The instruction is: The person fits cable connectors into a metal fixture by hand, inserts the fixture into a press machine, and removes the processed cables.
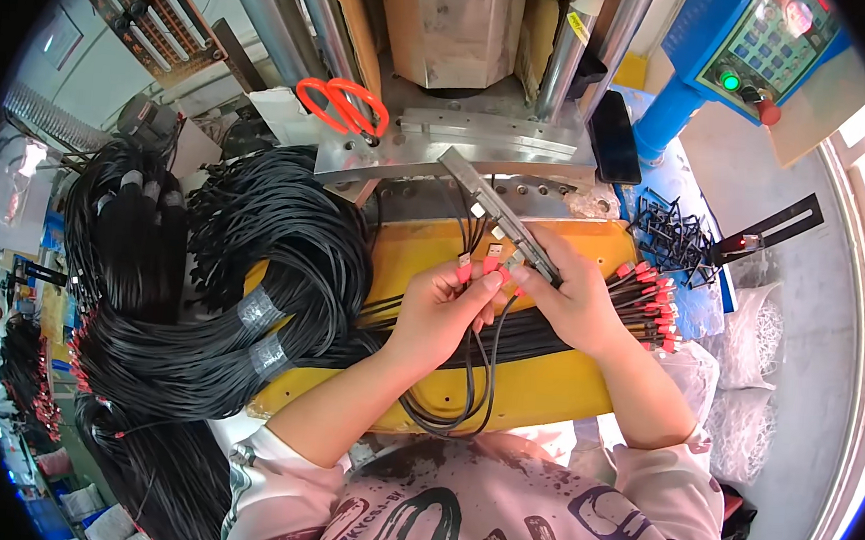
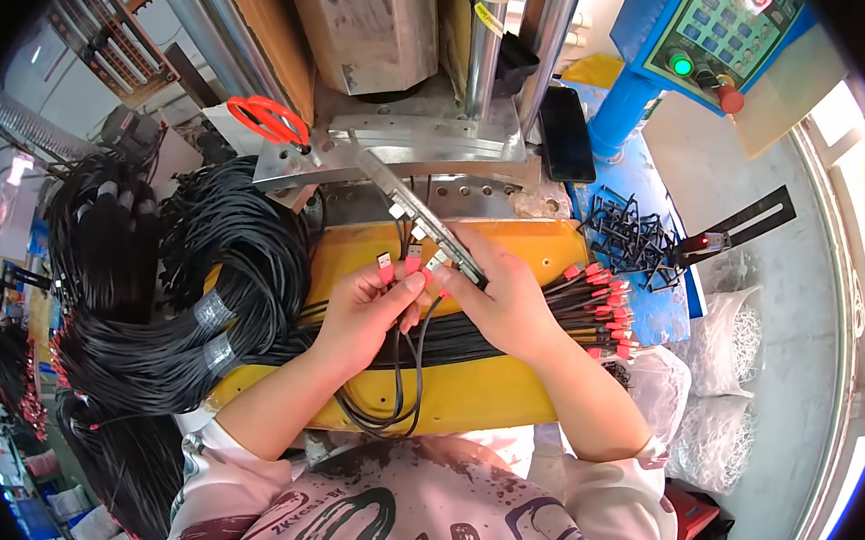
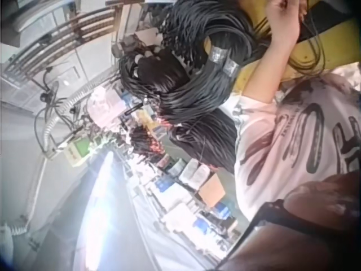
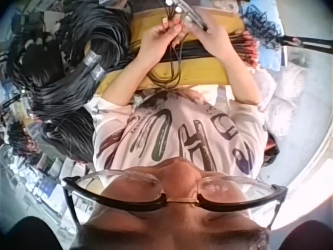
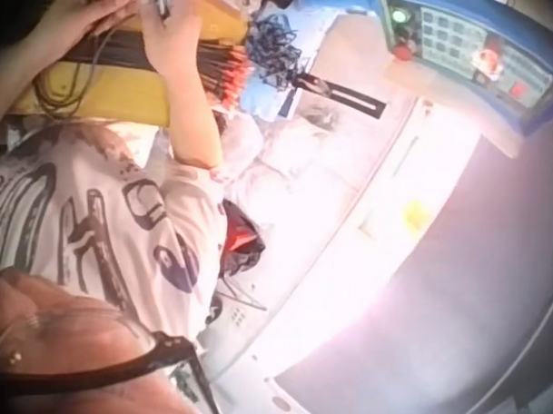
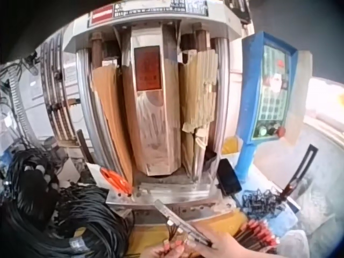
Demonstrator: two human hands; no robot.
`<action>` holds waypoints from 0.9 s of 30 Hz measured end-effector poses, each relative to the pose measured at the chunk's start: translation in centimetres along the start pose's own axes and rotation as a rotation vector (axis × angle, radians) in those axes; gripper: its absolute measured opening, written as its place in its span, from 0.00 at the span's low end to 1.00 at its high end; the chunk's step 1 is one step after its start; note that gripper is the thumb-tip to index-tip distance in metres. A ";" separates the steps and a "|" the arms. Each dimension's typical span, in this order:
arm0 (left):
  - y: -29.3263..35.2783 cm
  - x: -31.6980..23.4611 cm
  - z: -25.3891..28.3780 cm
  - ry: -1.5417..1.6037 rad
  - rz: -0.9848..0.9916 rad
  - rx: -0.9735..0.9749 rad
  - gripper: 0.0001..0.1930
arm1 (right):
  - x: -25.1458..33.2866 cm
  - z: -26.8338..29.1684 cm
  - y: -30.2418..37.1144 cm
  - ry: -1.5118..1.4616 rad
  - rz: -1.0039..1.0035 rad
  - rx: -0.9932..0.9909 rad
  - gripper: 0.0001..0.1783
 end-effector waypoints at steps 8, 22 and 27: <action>-0.1 -0.2 -0.2 -0.078 -0.026 0.028 0.13 | -0.8 -0.2 0.5 -0.100 -0.176 0.082 0.25; -0.9 -0.4 0.5 -0.067 0.012 0.047 0.18 | -1.0 0.4 0.6 0.054 -0.154 0.093 0.18; -0.4 0.9 1.7 0.130 0.239 0.049 0.17 | -0.8 0.6 0.6 0.094 -0.144 0.091 0.18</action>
Point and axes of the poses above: each hand's wrist, its own y-axis away from the middle knuckle, its own z-axis out of the back of the hand, x = y × z, the point moved 10 cm from there along -y, towards the middle knuckle, and after that the axes turned 4 degrees about z, right-handed, at the moved point
